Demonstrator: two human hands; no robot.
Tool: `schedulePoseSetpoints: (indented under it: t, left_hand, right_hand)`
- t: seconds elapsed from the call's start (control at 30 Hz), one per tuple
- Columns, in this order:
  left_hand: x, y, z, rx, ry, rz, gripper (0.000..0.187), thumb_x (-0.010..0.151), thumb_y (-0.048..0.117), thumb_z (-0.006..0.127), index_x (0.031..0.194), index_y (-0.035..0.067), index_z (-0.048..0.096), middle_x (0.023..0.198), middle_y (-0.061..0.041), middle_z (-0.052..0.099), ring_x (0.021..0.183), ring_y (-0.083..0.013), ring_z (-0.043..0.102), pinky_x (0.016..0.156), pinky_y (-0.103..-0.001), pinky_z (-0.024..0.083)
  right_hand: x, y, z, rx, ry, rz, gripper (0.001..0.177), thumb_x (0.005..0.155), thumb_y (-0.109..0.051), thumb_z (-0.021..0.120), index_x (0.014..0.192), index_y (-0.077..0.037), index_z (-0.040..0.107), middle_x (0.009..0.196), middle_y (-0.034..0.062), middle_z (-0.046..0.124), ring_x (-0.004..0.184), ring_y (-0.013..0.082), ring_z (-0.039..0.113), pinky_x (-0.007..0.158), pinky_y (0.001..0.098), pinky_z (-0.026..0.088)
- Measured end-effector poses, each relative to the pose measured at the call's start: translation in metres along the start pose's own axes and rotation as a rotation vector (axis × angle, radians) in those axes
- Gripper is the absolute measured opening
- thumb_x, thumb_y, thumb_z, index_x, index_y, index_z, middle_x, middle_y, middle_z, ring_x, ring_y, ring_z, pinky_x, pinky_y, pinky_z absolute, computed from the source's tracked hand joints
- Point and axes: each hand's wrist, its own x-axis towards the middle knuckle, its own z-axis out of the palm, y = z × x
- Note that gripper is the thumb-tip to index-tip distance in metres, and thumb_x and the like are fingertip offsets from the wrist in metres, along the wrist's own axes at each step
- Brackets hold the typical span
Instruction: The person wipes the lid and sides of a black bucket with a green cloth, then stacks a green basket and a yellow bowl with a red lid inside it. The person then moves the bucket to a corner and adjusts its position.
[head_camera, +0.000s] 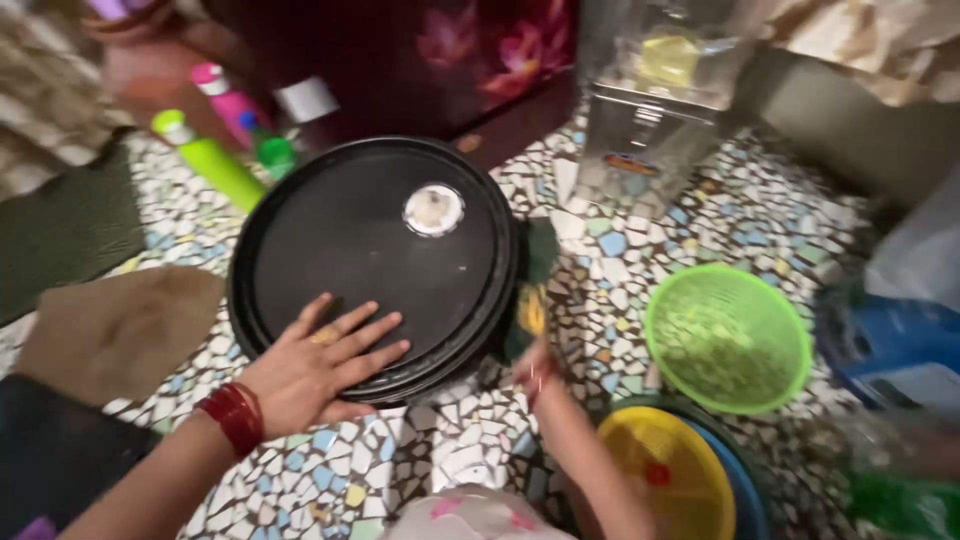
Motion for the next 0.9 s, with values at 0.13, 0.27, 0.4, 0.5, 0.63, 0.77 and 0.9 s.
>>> schedulePoseSetpoints:
  t: [0.13,0.27,0.4,0.5,0.63,0.77,0.9]
  left_hand:
    - [-0.067,-0.023,0.001,-0.056,0.121,-0.318,0.072,0.089,0.059,0.05,0.152,0.025,0.043,0.164,-0.013,0.027,0.15,-0.0364,0.022,0.113,-0.066,0.011]
    - [-0.072,-0.017,0.017,-0.293,0.346,-0.906,0.058,0.101,0.045,0.044,0.155,0.023,0.046,0.168,-0.011,0.032,0.156,-0.0344,0.022,0.116,-0.07,0.009]
    - [-0.021,0.0,0.029,0.014,0.19,-1.168,0.061,0.091,0.051,0.057,0.145,0.023,0.055,0.159,-0.01,0.045,0.149,-0.0324,0.034,0.115,-0.067,0.018]
    - [-0.021,0.007,0.014,-0.012,0.265,-1.083,0.062,0.089,0.043,0.06,0.146,0.02,0.058,0.158,-0.012,0.047,0.148,-0.0351,0.037,0.115,-0.067,0.02]
    - [-0.017,0.01,0.006,-0.023,0.266,-1.068,0.061,0.088,0.039,0.061,0.145,0.019,0.058,0.157,-0.014,0.047,0.147,-0.0361,0.036,0.115,-0.067,0.02]
    - [-0.019,0.01,0.007,-0.018,0.281,-1.066,0.059,0.088,0.037,0.06,0.144,0.019,0.059,0.156,-0.014,0.049,0.148,-0.036,0.037,0.115,-0.066,0.02]
    - [-0.021,0.009,0.012,-0.023,0.305,-1.062,0.057,0.089,0.036,0.06,0.143,0.019,0.06,0.156,-0.014,0.05,0.147,-0.0352,0.038,0.116,-0.067,0.02]
  right_hand:
    - [-0.045,0.058,-0.012,-0.3,0.014,-0.05,0.053,0.105,-0.051,0.045,0.139,-0.012,0.055,0.138,0.0085,0.057,0.125,0.0292,0.053,0.104,0.0408,0.047]
    - [-0.002,0.047,-0.032,-0.893,0.003,-0.212,0.054,0.105,-0.051,0.044,0.144,-0.015,0.051,0.144,0.0069,0.054,0.131,0.0288,0.05,0.108,0.0402,0.045]
    - [0.085,0.026,-0.043,-1.574,-0.114,-0.299,0.055,0.105,-0.051,0.042,0.148,-0.018,0.048,0.15,0.0054,0.05,0.137,0.0284,0.047,0.112,0.0396,0.042]
    - [0.125,0.029,-0.052,-2.012,-0.236,-0.199,0.057,0.105,-0.052,0.041,0.151,-0.02,0.045,0.155,0.0042,0.047,0.141,0.028,0.045,0.115,0.0391,0.04]
    - [0.131,0.045,-0.062,-2.359,-0.421,-0.055,0.059,0.105,-0.052,0.039,0.156,-0.022,0.042,0.161,0.0026,0.043,0.147,0.0276,0.041,0.119,0.0385,0.038]
    - [0.067,0.083,-0.068,-2.18,-0.413,-0.137,0.055,0.107,-0.049,0.035,0.154,-0.023,0.045,0.16,0.0004,0.047,0.148,0.0262,0.042,0.121,0.0364,0.036]
    - [0.004,0.112,-0.065,-1.541,-0.223,-0.028,0.053,0.107,-0.047,0.036,0.152,-0.022,0.047,0.156,0.0016,0.049,0.144,0.0262,0.044,0.119,0.0366,0.038]
